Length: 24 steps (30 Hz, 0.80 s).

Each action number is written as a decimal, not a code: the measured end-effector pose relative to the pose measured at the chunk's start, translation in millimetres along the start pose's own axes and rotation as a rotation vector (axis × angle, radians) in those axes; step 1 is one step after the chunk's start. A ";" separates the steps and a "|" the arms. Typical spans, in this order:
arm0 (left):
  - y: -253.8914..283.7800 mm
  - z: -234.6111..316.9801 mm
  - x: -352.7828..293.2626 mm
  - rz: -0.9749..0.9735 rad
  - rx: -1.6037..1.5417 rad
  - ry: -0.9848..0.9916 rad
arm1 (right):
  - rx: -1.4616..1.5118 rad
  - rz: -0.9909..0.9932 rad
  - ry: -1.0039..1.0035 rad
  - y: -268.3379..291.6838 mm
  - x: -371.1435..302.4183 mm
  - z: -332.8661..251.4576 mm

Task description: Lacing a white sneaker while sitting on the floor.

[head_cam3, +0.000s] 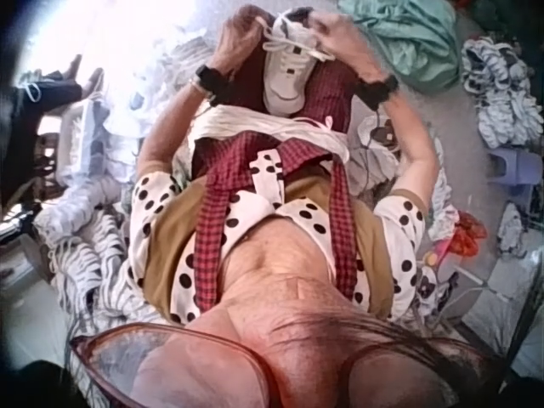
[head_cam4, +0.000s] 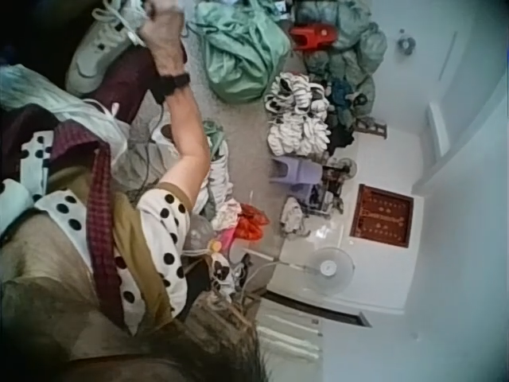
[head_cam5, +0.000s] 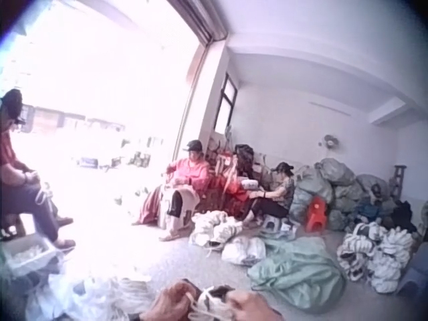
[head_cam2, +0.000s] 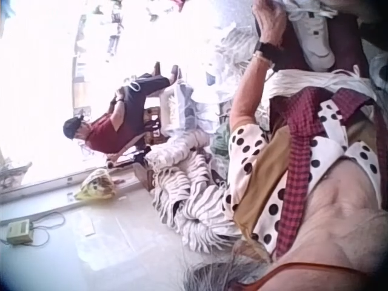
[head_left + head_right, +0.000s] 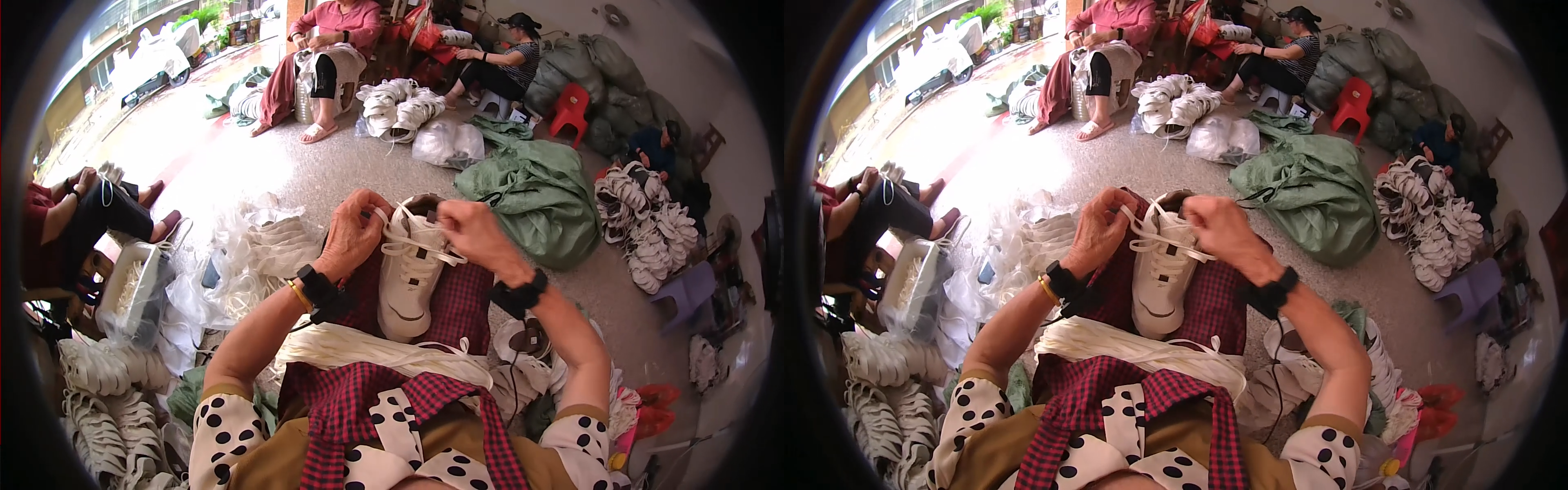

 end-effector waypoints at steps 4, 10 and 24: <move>-0.8 -2.2 -1.2 -0.007 0.006 0.014 | -0.017 -0.009 -0.150 43.4 -40.7 18.4; 13.1 5.1 -10.9 -0.111 0.065 0.030 | 0.075 0.038 -0.263 34.6 -47.8 31.1; 32.8 3.1 -14.2 -0.104 0.210 -0.012 | 0.143 0.033 -0.217 -31.9 -12.8 7.4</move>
Point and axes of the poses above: each hand's wrist, its own x-axis towards the middle knuckle, its own y-axis out of the back of the hand, z = x × y, the point moved 2 cm from there along x, towards the middle knuckle, and after that the axes turned 2 degrees about y, right-handed, at the moved point
